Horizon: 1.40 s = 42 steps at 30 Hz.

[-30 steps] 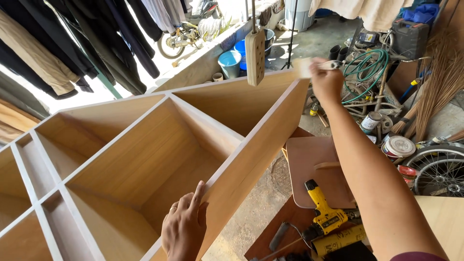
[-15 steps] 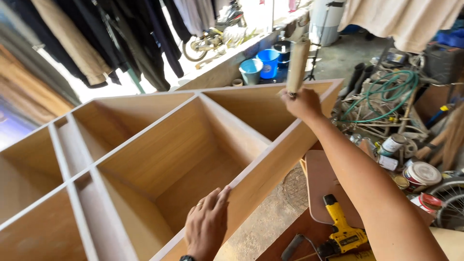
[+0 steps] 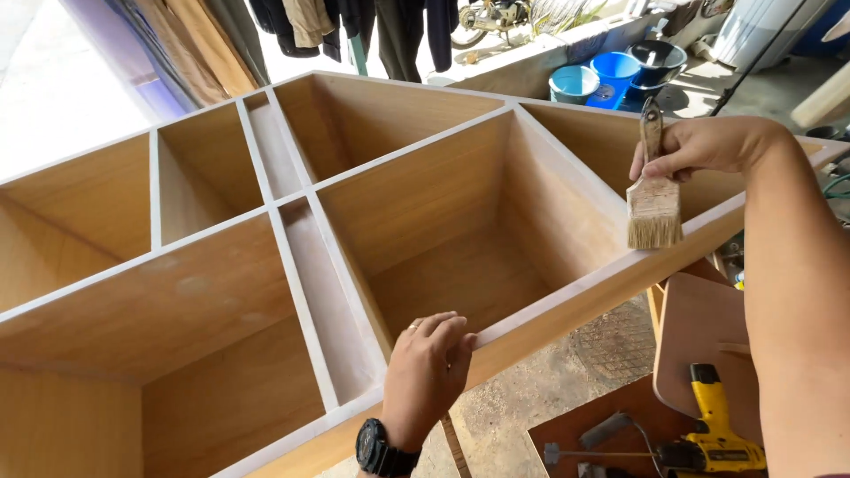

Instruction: Applying white paint to the edges and a darker stain to the interior surfaces of a wooden shelf unit using a brush and a tray.

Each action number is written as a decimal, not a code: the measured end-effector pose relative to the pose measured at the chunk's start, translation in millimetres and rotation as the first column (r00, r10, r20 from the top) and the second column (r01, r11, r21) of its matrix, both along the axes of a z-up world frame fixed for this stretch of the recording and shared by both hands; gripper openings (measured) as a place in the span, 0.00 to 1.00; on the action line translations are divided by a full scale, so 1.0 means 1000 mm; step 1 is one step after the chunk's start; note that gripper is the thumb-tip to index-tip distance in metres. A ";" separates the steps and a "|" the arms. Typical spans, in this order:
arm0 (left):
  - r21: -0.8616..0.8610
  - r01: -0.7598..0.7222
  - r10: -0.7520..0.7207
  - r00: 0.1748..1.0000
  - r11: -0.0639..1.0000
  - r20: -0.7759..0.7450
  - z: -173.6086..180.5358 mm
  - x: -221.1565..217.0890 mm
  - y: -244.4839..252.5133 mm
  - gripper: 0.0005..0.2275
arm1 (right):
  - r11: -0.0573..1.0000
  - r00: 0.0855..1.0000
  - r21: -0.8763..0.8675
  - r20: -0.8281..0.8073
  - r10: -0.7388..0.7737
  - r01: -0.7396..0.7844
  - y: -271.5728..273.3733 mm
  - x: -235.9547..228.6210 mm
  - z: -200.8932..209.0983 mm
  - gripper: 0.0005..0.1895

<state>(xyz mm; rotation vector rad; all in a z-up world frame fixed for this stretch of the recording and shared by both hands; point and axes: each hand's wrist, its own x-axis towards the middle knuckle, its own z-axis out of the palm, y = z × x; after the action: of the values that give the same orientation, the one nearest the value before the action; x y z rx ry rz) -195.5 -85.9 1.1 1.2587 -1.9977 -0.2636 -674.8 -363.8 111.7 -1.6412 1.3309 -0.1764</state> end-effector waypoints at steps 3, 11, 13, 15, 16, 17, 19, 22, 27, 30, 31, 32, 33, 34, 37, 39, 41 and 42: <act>0.018 0.020 -0.020 0.999 1.000 -0.027 0.013 -0.003 0.002 0.08 | 1.000 0.995 -0.020 -0.097 -0.023 0.021 -0.046 0.024 -0.019 0.17; 0.203 -0.137 0.151 0.987 0.970 -0.058 -0.003 -0.008 -0.010 0.13 | 0.308 0.921 -0.907 0.172 -0.350 0.287 -0.196 0.135 -0.078 0.04; 0.227 -0.168 0.185 0.981 0.959 -0.057 -0.009 -0.011 -0.008 0.13 | 0.051 0.915 -0.975 0.182 -0.361 0.214 -0.207 0.154 -0.087 0.05; 0.216 -0.164 0.178 0.983 0.962 -0.048 -0.006 -0.011 -0.010 0.13 | -0.056 0.904 -0.950 0.311 -0.293 0.308 -0.215 0.184 -0.078 0.01; 0.216 -0.184 0.199 0.979 0.959 -0.049 -0.007 -0.011 -0.010 0.13 | -0.050 0.911 -0.950 0.310 -0.273 0.308 -0.199 0.212 -0.069 0.01; 0.213 -0.169 0.182 0.982 0.962 -0.042 -0.008 -0.011 -0.009 0.13 | 0.181 0.914 -0.906 0.342 -0.219 0.383 -0.181 0.239 -0.060 0.04; 0.207 -0.167 0.178 0.983 0.964 -0.037 -0.008 -0.012 -0.010 0.13 | 0.410 0.913 -0.817 0.376 -0.155 0.406 -0.155 0.295 -0.049 0.09; 0.179 -0.163 0.167 0.986 0.970 -0.007 -0.010 -0.015 -0.010 0.10 | 0.671 0.800 -0.613 0.598 0.049 0.417 -0.128 0.373 -0.057 0.07; 0.134 -0.214 0.208 0.976 0.968 0.058 -0.015 -0.016 -0.012 0.14 | 0.921 0.755 -0.339 0.651 0.084 0.190 -0.075 0.445 -0.048 0.15; 0.160 -0.245 0.238 0.969 0.956 0.063 -0.019 -0.014 -0.009 0.14 | 0.758 0.912 -0.598 0.411 0.012 0.259 -0.111 0.417 -0.063 0.09; 0.159 -0.235 0.227 0.972 0.959 0.063 -0.019 -0.013 -0.010 0.14 | 0.755 0.912 -0.599 0.410 0.002 0.268 -0.138 0.384 -0.071 0.09; 0.181 -0.241 0.233 0.970 0.953 0.065 -0.020 -0.013 -0.010 0.14 | 0.692 0.923 -0.628 0.353 -0.153 0.355 -0.165 0.349 -0.080 0.05; 0.203 -0.247 0.239 0.969 0.947 0.067 -0.021 -0.012 -0.010 0.15 | 0.616 0.904 -0.662 0.297 -0.307 0.427 -0.190 0.313 -0.088 0.03; 0.198 -0.235 0.227 0.972 0.952 0.063 -0.022 -0.013 -0.010 0.15 | 0.607 0.901 -0.667 0.296 -0.317 0.433 -0.193 0.272 -0.079 0.03; 0.226 -0.242 0.227 0.970 0.944 0.092 -0.027 -0.014 -0.013 0.14 | 0.299 0.842 -0.907 0.100 -0.531 0.296 -0.200 0.174 -0.056 0.20; 0.226 -0.260 0.241 0.965 0.939 0.107 -0.033 -0.016 -0.015 0.14 | 0.121 0.760 -0.950 0.150 -0.633 0.288 -0.204 0.142 -0.052 0.09; 0.211 -0.284 0.265 0.958 0.935 0.112 -0.042 -0.017 -0.016 0.15 | 0.098 0.802 -0.931 0.244 -0.545 0.351 -0.240 0.154 -0.070 0.09; 0.198 -0.312 0.293 0.948 0.929 0.122 -0.046 -0.018 -0.019 0.16 | 0.086 0.829 -0.906 0.337 -0.446 0.415 -0.258 0.155 -0.080 0.15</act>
<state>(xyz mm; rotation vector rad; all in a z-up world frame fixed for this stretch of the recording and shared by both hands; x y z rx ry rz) -213.4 -104.6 -44.6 1.7237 -1.8509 -0.2803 -520.1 -621.6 31.4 -2.1081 1.8632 -1.7271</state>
